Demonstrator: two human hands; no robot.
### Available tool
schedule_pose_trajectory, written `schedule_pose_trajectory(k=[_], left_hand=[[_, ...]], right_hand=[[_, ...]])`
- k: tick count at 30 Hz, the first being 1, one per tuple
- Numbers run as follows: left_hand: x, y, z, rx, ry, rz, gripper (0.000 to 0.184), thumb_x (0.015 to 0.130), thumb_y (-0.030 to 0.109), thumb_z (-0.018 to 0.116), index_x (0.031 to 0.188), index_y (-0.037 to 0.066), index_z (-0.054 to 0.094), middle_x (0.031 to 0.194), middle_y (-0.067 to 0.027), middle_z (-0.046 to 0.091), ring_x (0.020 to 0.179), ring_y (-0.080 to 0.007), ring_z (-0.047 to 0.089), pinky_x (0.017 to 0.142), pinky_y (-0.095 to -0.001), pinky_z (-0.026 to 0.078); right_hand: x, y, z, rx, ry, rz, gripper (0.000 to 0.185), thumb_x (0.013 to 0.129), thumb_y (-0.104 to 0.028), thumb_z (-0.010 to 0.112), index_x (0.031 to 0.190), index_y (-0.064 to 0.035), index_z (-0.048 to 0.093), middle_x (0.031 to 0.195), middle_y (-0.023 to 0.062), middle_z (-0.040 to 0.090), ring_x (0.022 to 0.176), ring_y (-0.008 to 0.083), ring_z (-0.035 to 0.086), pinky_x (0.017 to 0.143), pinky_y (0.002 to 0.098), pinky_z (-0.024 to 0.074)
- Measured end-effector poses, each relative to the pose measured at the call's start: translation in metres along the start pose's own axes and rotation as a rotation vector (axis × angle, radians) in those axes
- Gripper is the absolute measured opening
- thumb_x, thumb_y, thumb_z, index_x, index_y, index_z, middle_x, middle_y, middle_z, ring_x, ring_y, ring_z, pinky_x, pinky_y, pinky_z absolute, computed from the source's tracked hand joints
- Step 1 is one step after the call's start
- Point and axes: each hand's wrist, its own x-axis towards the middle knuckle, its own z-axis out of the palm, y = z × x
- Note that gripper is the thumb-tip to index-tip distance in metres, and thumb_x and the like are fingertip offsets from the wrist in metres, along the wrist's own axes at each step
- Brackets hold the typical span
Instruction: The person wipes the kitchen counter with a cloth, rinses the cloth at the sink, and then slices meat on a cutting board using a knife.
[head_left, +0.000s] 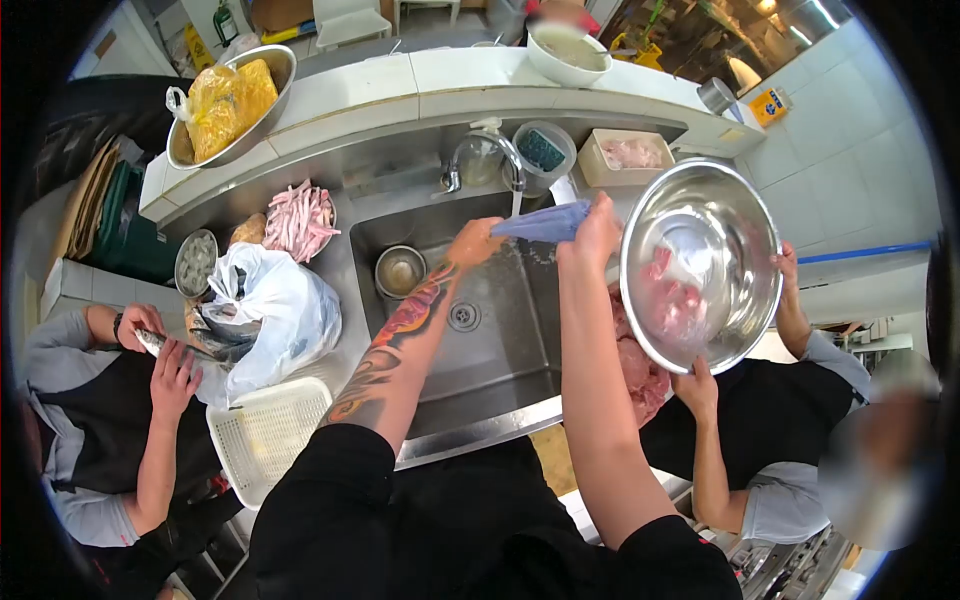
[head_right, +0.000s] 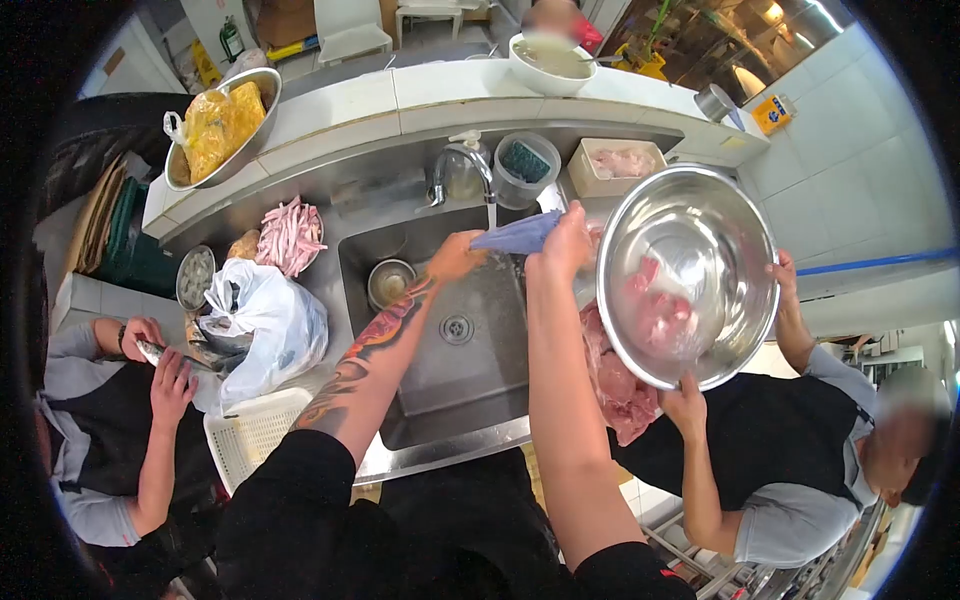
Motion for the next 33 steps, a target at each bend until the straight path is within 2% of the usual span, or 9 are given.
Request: schedule_pose_trajectory(k=[2, 6, 11, 14, 20, 22, 23, 30, 33], left_hand=[[0.000, -0.017, -0.010, -0.170, -0.252, -0.489, 0.014, 0.093, 0.015, 0.071, 0.101, 0.004, 0.071, 0.090, -0.0072, 0.073, 0.083, -0.0163, 0.065, 0.077, -0.0376, 0.053], [0.014, 0.003, -0.038, -0.455, -0.086, -0.444, 0.031, 0.086, 0.006, 0.077, 0.115, 0.002, 0.067, 0.101, -0.0042, 0.072, 0.093, -0.0142, 0.065, 0.085, -0.0307, 0.053], [0.044, 0.051, -0.064, -0.071, -0.246, -0.330, 0.042, 0.080, 0.001, 0.073, 0.122, 0.003, 0.067, 0.105, -0.0062, 0.072, 0.097, -0.0162, 0.067, 0.086, -0.0322, 0.053], [0.050, 0.059, -0.044, -0.108, -0.203, -0.357, 0.039, 0.076, 0.000, 0.068, 0.114, 0.003, 0.070, 0.103, -0.0101, 0.074, 0.096, -0.0211, 0.070, 0.085, -0.0350, 0.055], [0.047, 0.080, -0.035, -0.070, -0.222, -0.222, 0.035, 0.074, -0.004, 0.058, 0.107, 0.003, 0.068, 0.099, -0.0051, 0.071, 0.091, -0.0163, 0.064, 0.081, -0.0311, 0.051], [0.047, 0.091, -0.034, -0.067, -0.218, -0.157, 0.034, 0.073, -0.005, 0.056, 0.104, 0.003, 0.068, 0.097, -0.0051, 0.071, 0.090, -0.0166, 0.064, 0.080, -0.0312, 0.051], [0.048, 0.096, -0.032, -0.156, -0.213, -0.243, 0.038, 0.073, -0.006, 0.057, 0.108, 0.002, 0.067, 0.100, -0.0064, 0.070, 0.093, -0.0185, 0.065, 0.083, -0.0326, 0.052], [0.020, 0.062, -0.039, -1.366, 0.588, -0.530, 0.062, 0.081, -0.011, 0.061, 0.141, 0.004, 0.055, 0.126, -0.0129, 0.065, 0.123, -0.0293, 0.063, 0.107, -0.0455, 0.050], [-0.012, 0.017, -0.002, -1.411, 0.582, -0.640, 0.047, 0.099, 0.023, 0.067, 0.143, 0.008, 0.056, 0.135, -0.0124, 0.065, 0.126, -0.0314, 0.062, 0.111, -0.0493, 0.048]], right_hand=[[0.005, 0.013, -0.025, -0.120, -0.042, -0.115, 0.025, 0.106, -0.025, 0.058, 0.092, -0.0053, 0.062, 0.083, -0.0028, 0.057, 0.072, 0.0121, 0.052, 0.064, 0.0342, 0.0428], [0.067, 0.069, -0.090, -0.539, -0.191, -0.252, 0.026, 0.106, -0.024, 0.063, 0.089, -0.0041, 0.064, 0.084, -0.0007, 0.060, 0.072, 0.0112, 0.050, 0.066, 0.0348, 0.0430], [0.109, 0.137, -0.155, -0.972, -0.381, -0.189, 0.024, 0.098, -0.021, 0.073, 0.107, 0.0011, 0.071, 0.102, 0.0094, 0.073, 0.094, 0.0181, 0.067, 0.086, 0.0341, 0.0531], [0.105, 0.155, -0.156, -0.970, -0.548, 0.103, 0.047, 0.089, -0.024, 0.082, 0.127, 0.0006, 0.067, 0.117, 0.0156, 0.073, 0.110, 0.0246, 0.068, 0.099, 0.0352, 0.0532], [0.059, 0.127, -0.094, -1.833, -0.593, -0.142, 0.103, 0.077, -0.032, 0.094, 0.155, 0.0014, 0.036, 0.144, 0.0131, 0.059, 0.130, 0.0260, 0.061, 0.109, 0.0383, 0.0510], [0.089, 0.161, -0.095, -1.135, -0.992, -0.388, 0.109, 0.065, -0.031, 0.099, 0.155, -0.0055, 0.043, 0.152, 0.0166, 0.052, 0.125, 0.0344, 0.063, 0.110, 0.0405, 0.0502], [0.080, 0.163, -0.094, -0.726, -0.959, -0.055, 0.094, 0.069, -0.022, 0.097, 0.149, -0.0061, 0.051, 0.142, 0.0125, 0.060, 0.120, 0.0285, 0.065, 0.105, 0.0386, 0.0525], [0.069, 0.153, -0.043, -0.278, -0.539, 0.370, 0.051, 0.088, 0.013, 0.064, 0.135, -0.0032, 0.062, 0.118, 0.0100, 0.070, 0.105, 0.0234, 0.069, 0.096, 0.0373, 0.0559], [0.038, 0.137, -0.019, -0.010, -0.499, 0.230, 0.063, 0.086, 0.016, 0.050, 0.144, -0.0065, 0.057, 0.126, 0.0130, 0.066, 0.113, 0.0262, 0.067, 0.097, 0.0427, 0.0570]])
